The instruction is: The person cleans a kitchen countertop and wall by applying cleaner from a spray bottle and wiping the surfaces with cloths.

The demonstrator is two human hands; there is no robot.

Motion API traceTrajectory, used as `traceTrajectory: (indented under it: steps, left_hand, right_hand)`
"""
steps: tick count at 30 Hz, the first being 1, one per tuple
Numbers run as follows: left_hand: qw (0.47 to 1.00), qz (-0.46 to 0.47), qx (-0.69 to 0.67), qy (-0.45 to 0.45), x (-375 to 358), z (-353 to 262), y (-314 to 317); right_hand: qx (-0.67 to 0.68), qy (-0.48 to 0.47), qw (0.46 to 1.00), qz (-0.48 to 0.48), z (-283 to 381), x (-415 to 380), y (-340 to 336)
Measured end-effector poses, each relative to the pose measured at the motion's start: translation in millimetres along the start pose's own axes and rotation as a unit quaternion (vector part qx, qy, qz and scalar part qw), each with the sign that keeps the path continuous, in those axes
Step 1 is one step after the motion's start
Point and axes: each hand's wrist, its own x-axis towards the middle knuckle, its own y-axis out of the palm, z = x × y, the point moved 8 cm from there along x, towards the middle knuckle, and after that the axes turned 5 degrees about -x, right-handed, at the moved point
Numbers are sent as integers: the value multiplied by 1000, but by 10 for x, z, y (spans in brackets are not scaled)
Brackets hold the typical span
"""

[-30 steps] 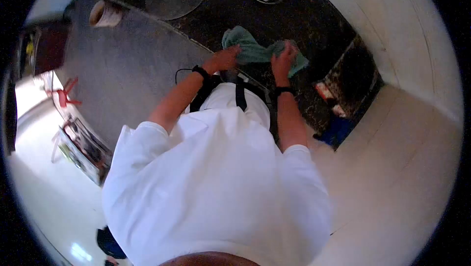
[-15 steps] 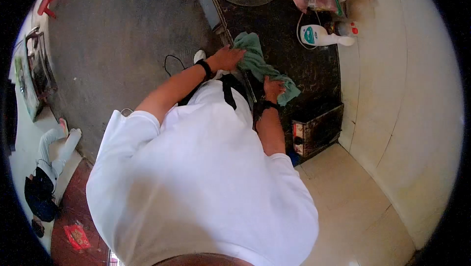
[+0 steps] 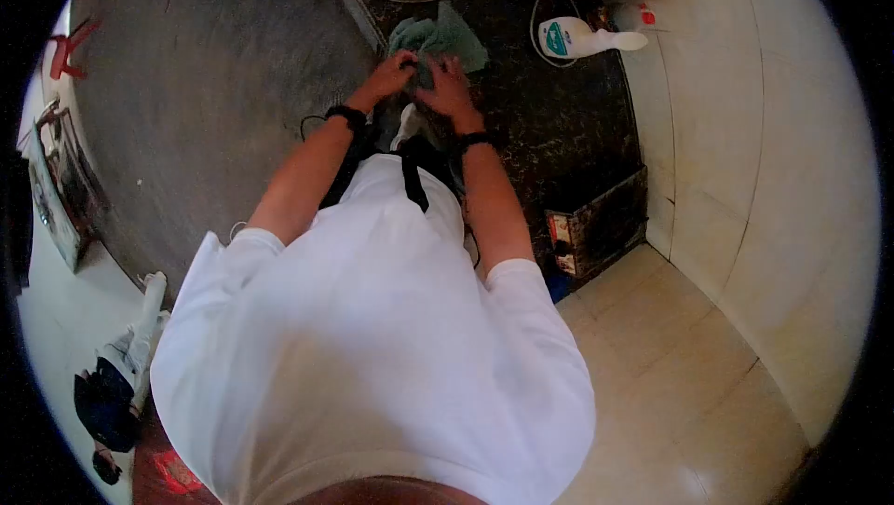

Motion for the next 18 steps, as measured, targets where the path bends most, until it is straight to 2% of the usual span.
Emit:
traceTrajectory:
  steps: [4, 6, 7, 9, 10, 12, 13, 14, 15, 16, 18]
  left_hand:
    - [993, 60, 100, 8, 6, -61, 263]
    - [970, 195, 145, -15, 77, 6, 559]
    - [969, 198, 151, -14, 103, -95, 619]
    - [937, 303, -35, -173, -39, -230, 926]
    - [935, 306, -32, -176, -3, -301, 970]
    - [927, 328, 43, -178, 62, -343, 1074]
    - [925, 331, 43, -181, 99, -232, 1139]
    - [946, 286, 19, -153, 205, -74, 1138]
    - [963, 239, -3, -124, 281, 5, 1082]
    - [963, 239, 1, -127, 263, 46, 1048]
    - [970, 229, -38, -68, 149, -21, 974]
  right_hand:
    - [18, 48, 998, -25, -130, -412, -50]
    - [18, 78, 997, -10, -460, -633, 31]
    - [-9, 101, 994, -40, -675, -750, -28]
    - [-91, 156, 980, -88, -1198, -1009, -169]
    - [-146, 190, 965, -106, -1495, -1169, -230]
    - [-156, 275, 938, -139, -2263, -1446, -253]
    - [-189, 341, 919, -56, -2570, -1563, -322]
    - [-219, 401, 889, 29, -2805, -1680, -388]
    - [-216, 401, 890, 30, -2936, -1713, -407]
    - [-175, 420, 890, 15, -3118, -1738, -360]
    - [-91, 458, 884, -15, -3401, -1802, -203]
